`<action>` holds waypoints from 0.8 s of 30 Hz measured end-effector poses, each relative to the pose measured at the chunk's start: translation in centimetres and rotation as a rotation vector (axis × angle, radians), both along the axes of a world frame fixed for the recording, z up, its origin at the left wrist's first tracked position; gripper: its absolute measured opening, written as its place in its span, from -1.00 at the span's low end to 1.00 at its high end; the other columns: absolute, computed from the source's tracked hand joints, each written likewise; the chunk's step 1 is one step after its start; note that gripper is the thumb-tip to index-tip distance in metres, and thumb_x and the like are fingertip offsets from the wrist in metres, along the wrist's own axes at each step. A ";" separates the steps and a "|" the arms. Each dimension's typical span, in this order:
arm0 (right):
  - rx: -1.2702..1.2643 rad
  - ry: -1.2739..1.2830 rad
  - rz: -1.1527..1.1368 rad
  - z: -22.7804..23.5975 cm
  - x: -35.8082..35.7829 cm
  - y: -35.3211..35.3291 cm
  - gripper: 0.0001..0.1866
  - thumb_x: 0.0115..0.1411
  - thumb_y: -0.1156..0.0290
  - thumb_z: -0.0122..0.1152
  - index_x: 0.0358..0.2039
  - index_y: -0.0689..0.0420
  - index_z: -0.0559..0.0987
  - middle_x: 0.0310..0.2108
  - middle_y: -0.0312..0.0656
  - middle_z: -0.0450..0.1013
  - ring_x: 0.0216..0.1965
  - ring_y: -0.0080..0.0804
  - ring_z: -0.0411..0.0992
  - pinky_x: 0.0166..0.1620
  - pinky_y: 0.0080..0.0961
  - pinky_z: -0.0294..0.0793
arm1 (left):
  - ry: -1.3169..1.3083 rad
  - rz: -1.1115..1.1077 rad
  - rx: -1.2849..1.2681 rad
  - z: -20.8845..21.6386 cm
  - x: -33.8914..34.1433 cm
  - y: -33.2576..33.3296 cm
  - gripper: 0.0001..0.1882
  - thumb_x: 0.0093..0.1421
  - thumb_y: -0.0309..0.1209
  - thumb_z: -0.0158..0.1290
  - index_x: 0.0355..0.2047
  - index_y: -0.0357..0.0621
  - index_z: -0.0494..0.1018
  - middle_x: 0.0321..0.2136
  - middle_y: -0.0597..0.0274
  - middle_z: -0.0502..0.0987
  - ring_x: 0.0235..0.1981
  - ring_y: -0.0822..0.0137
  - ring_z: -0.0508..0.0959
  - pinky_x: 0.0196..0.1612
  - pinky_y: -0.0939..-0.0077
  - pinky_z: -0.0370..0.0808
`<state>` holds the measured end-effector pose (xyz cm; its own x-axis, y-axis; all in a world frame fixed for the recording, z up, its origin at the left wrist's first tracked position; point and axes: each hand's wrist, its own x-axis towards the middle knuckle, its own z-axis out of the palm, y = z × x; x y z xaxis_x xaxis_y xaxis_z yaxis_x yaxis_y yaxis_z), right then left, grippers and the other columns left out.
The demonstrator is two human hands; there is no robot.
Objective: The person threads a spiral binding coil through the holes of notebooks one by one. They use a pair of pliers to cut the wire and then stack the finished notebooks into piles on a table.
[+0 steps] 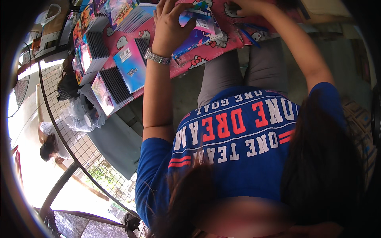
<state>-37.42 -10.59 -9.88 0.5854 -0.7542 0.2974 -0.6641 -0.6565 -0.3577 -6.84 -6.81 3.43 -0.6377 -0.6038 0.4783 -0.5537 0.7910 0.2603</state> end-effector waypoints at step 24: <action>1.188 -0.739 0.135 11.7 3.6 5.8 -0.48 0.11 0.12 0.15 -0.02 0.26 0.52 -0.18 -0.20 0.44 -0.12 -0.37 0.42 -0.01 -0.45 0.36 | 0.026 0.011 0.160 -0.7 -0.7 1.8 -0.68 -0.10 -0.22 0.37 -0.31 0.08 0.59 -0.28 0.42 0.53 0.00 0.16 0.40 0.09 -0.37 0.13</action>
<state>-33.85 -4.81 1.86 0.6632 -0.7207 -0.2021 -0.0385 0.2368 -0.9708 -7.51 -5.03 2.71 -0.6194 -0.6804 0.3917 -0.5532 0.7322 0.3973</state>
